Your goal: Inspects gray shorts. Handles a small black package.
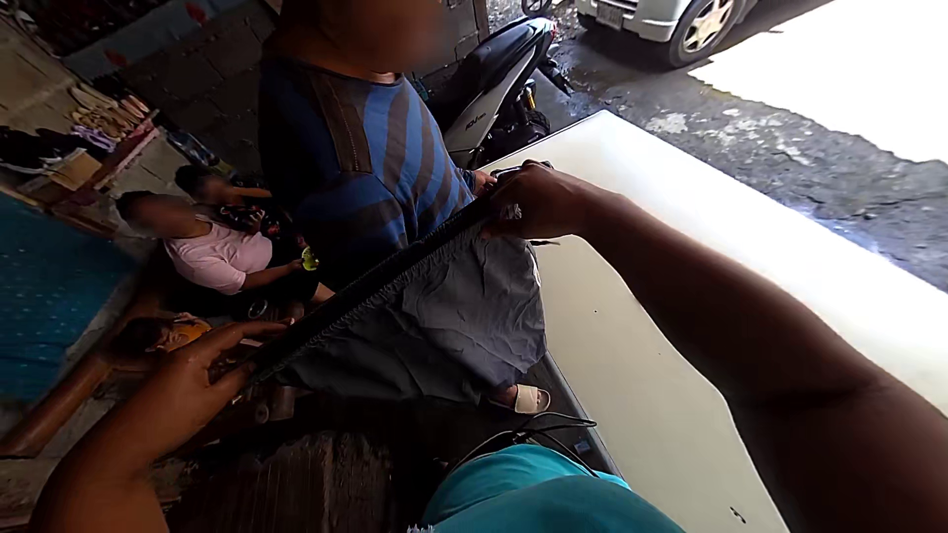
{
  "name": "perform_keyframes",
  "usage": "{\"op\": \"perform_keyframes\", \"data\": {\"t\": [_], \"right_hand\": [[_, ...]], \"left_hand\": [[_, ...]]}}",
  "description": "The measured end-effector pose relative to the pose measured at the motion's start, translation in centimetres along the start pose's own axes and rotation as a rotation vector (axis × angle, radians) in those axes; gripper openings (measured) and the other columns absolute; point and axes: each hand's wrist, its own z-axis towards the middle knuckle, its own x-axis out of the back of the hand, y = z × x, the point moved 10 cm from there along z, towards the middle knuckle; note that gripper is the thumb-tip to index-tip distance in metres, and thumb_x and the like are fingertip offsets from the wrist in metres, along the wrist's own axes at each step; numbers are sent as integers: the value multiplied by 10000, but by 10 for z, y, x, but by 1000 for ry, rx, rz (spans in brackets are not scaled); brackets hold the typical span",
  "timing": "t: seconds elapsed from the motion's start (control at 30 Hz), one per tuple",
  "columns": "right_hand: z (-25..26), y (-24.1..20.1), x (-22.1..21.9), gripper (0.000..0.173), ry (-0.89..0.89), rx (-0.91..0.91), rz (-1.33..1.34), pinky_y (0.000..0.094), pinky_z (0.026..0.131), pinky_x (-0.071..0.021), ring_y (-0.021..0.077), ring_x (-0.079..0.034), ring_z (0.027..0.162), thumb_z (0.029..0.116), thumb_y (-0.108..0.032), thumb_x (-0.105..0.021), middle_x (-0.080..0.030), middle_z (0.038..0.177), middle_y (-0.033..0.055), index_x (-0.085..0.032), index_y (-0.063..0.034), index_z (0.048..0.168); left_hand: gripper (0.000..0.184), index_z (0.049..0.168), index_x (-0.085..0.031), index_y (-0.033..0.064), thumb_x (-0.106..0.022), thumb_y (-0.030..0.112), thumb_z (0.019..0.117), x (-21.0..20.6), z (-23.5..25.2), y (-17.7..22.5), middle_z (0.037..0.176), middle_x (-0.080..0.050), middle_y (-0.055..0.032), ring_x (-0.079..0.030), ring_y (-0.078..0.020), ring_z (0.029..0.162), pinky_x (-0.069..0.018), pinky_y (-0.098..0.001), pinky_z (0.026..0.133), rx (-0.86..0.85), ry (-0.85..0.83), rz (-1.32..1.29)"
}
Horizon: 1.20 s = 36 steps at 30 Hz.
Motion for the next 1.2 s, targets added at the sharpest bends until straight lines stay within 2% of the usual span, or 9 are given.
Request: {"op": "perform_keyframes", "data": {"t": [0.13, 0.27, 0.4, 0.57, 0.7, 0.77, 0.87, 0.97, 1.2], "right_hand": [[29, -4, 20, 418, 66, 58, 25, 579, 929, -488, 339, -679, 956, 958, -408, -674, -712, 915, 169, -742, -2, 884], [54, -12, 34, 424, 109, 111, 5, 573, 834, -486, 360, -663, 911, 931, -366, -638, -671, 847, 186, -683, 25, 774], [76, -26, 47, 365, 122, 135, 13, 554, 760, -475, 345, -651, 850, 910, -304, -652, -653, 822, 185, -668, 30, 765], [98, -39, 42, 194, 111, 158, 133, 535, 824, -503, 292, -683, 904, 920, -173, -646, -718, 910, 152, -745, -9, 952], [110, -43, 26, 174, 66, 153, 167, 534, 903, -513, 287, -695, 984, 962, -121, -627, -737, 996, 149, -755, -31, 1037], [116, -43, 18, 162, 55, 169, 174, 551, 912, -510, 293, -692, 995, 949, -142, -651, -735, 995, 150, -763, -37, 1001], [125, -42, 8, 137, 53, 192, 171, 541, 905, -510, 284, -684, 975, 917, -164, -694, -729, 954, 136, -766, -48, 927], [129, -42, -1, 138, -16, 138, 153, 539, 956, -500, 291, -680, 1035, 928, -157, -706, -737, 1014, 139, -782, -53, 978], [131, -37, -15, 213, -27, 174, 130, 548, 808, -488, 308, -659, 900, 914, -213, -690, -678, 878, 146, -705, -22, 821]], "left_hand": [[486, 1370, -568, 277, -617, 168, 899, 20, -14, 12, 1202, -698, 81, -700, -9, 903, -593, -180, 731, -133, 55, -176], [298, 1196, -690, 171, -563, 126, 929, 45, -25, 30, 1297, -656, 9, -620, -129, 1205, -532, -309, 1015, -304, 99, -158], [287, 1063, -771, 50, -516, 35, 933, 67, -32, 25, 1201, -709, -70, -620, -181, 1222, -462, -397, 1107, -188, 161, 19], [238, 830, -705, -87, -491, -188, 858, 79, -43, 0, 1039, -711, -132, -666, -78, 954, -547, -245, 885, -62, 214, -32], [256, 774, -727, -7, -521, -147, 831, 75, -49, -15, 1063, -716, -86, -664, -73, 960, -554, -270, 870, -44, 181, -24], [284, 761, -750, 34, -544, -132, 868, 71, -52, -21, 1057, -730, -79, -668, -120, 977, -541, -332, 875, -40, 161, -49], [254, 738, -745, 62, -527, -19, 840, 70, -59, -33, 1060, -745, -34, -684, -40, 980, -569, -254, 868, 1, 175, -15], [258, 727, -749, 86, -529, 8, 840, 67, -61, -38, 1016, -753, 3, -684, -23, 963, -568, -231, 852, 16, 169, -16], [256, 733, -762, 117, -540, 37, 832, 62, -62, -42, 1010, -760, 29, -689, -24, 988, -565, -227, 876, 26, 159, -12]]}}
